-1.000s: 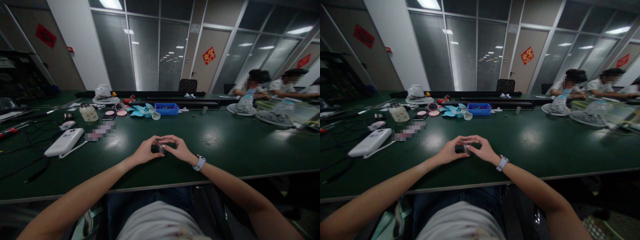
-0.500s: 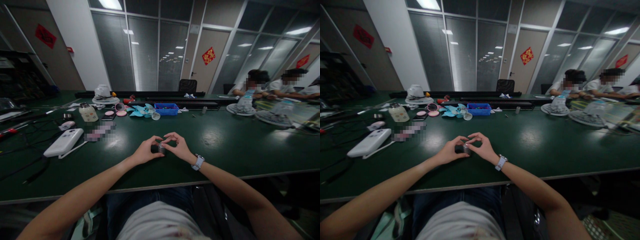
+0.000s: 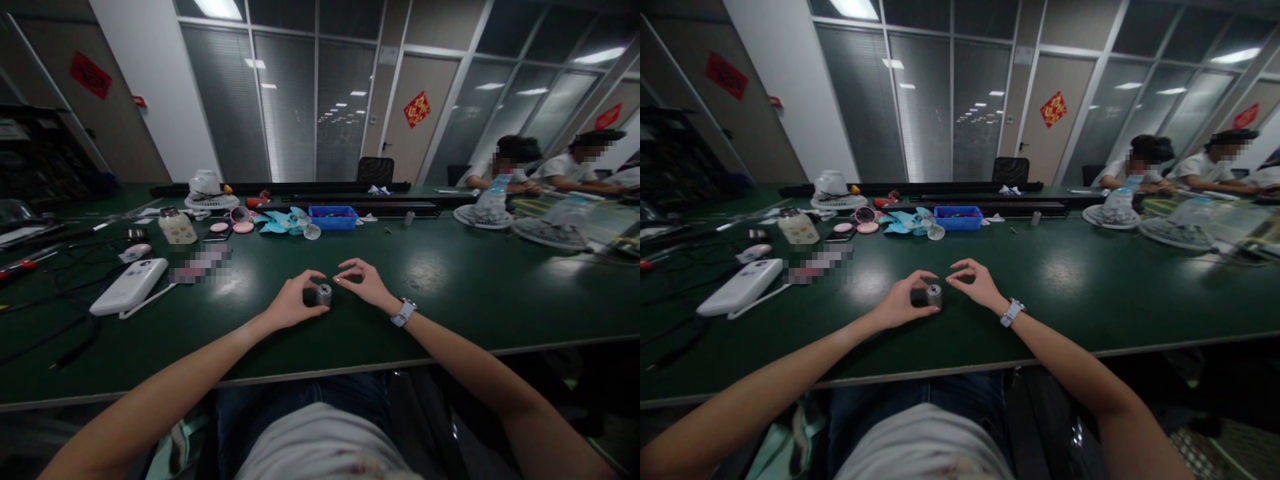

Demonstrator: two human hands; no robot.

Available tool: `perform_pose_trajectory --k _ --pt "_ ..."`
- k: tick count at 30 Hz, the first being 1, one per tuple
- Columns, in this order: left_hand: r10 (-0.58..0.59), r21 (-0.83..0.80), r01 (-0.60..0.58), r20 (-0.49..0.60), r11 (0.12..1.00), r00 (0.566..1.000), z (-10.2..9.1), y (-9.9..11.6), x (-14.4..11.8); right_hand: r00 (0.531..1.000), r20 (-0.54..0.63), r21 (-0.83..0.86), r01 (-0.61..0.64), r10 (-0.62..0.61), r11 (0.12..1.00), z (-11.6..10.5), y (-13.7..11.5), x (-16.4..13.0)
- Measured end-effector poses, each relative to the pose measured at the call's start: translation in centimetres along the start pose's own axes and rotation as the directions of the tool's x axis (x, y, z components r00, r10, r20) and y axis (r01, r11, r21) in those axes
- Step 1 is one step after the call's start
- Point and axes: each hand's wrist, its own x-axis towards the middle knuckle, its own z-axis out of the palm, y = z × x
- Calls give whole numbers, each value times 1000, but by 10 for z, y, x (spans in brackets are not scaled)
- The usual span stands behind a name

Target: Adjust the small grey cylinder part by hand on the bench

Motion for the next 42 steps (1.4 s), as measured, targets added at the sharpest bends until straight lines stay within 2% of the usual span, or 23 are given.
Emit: perform_pose_trajectory --k 5,13,18,22,25,31,42 --pt "-37 32 38 -46 999 998 -1 -2 1 984 168 -50 -59 67 997 -8 13 4" --pt "-72 3 73 -46 997 996 0 -2 1 964 249 -41 -80 88 996 -9 15 5" --pt "-71 -31 70 -42 997 997 1 -4 1 978 191 -7 -82 82 997 -5 14 4" --pt "-68 -66 65 -38 996 997 0 -6 1 999 31 34 -31 30 999 1 3 1" --pt "-60 -96 57 -25 994 998 1 -7 0 998 -60 76 33 -28 997 9 -12 -4" --pt "-31 -158 32 7 987 999 4 -6 2 994 -53 120 101 -95 988 26 -33 -12" --pt "-29 -180 31 15 983 999 4 -5 0 990 -12 58 144 -143 988 25 -41 -14"
